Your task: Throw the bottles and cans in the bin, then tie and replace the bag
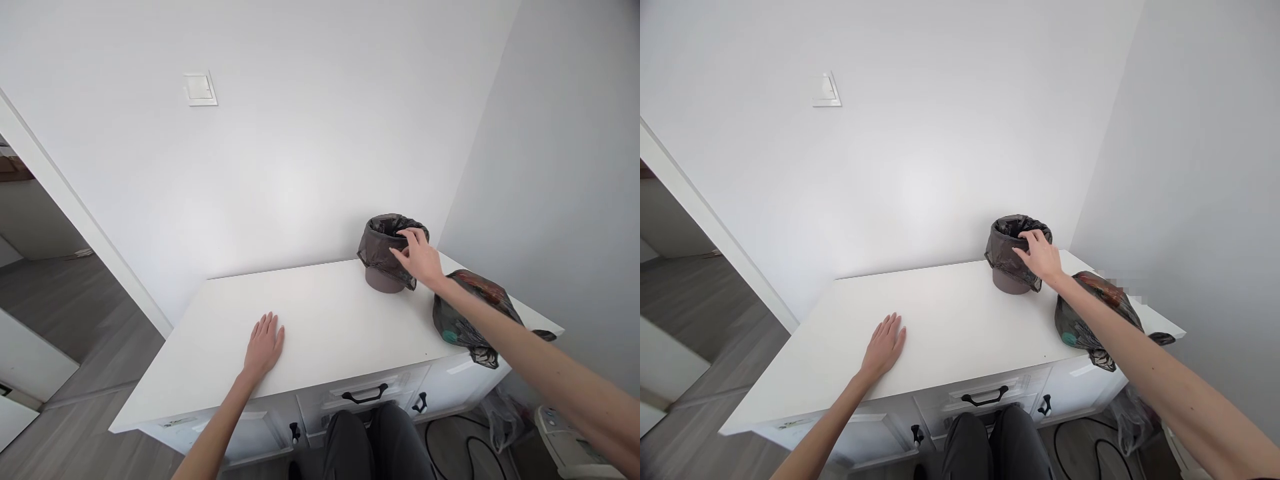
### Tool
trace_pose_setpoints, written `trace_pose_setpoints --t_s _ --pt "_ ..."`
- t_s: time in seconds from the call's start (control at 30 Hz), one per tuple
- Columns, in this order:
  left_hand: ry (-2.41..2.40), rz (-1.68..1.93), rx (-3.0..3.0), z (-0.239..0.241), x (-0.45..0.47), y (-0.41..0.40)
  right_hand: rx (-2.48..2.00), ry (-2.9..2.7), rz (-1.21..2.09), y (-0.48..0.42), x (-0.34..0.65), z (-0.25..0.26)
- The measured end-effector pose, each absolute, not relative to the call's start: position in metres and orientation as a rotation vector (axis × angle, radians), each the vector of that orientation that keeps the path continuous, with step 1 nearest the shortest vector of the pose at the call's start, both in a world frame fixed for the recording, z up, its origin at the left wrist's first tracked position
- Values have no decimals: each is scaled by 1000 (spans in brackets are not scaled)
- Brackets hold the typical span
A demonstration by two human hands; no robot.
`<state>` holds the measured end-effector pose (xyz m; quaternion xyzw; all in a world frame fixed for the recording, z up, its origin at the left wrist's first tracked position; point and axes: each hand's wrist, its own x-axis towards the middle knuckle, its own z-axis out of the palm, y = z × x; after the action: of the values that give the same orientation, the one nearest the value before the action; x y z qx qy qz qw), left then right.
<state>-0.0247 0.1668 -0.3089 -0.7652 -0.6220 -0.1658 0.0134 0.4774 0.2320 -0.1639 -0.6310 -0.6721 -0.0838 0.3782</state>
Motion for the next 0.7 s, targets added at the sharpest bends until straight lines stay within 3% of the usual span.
trace_pose_setpoints --t_s 0.3,0.43,0.7 --pt "-1949 -515 -2385 -306 -21 165 -1360 -1506 788 151 374 -296" --pt "-1942 -524 -2389 -310 -21 168 -1350 -1310 902 150 374 -322" --pt "-1950 -498 -2385 -313 -21 169 -1299 -1333 919 151 379 -324"
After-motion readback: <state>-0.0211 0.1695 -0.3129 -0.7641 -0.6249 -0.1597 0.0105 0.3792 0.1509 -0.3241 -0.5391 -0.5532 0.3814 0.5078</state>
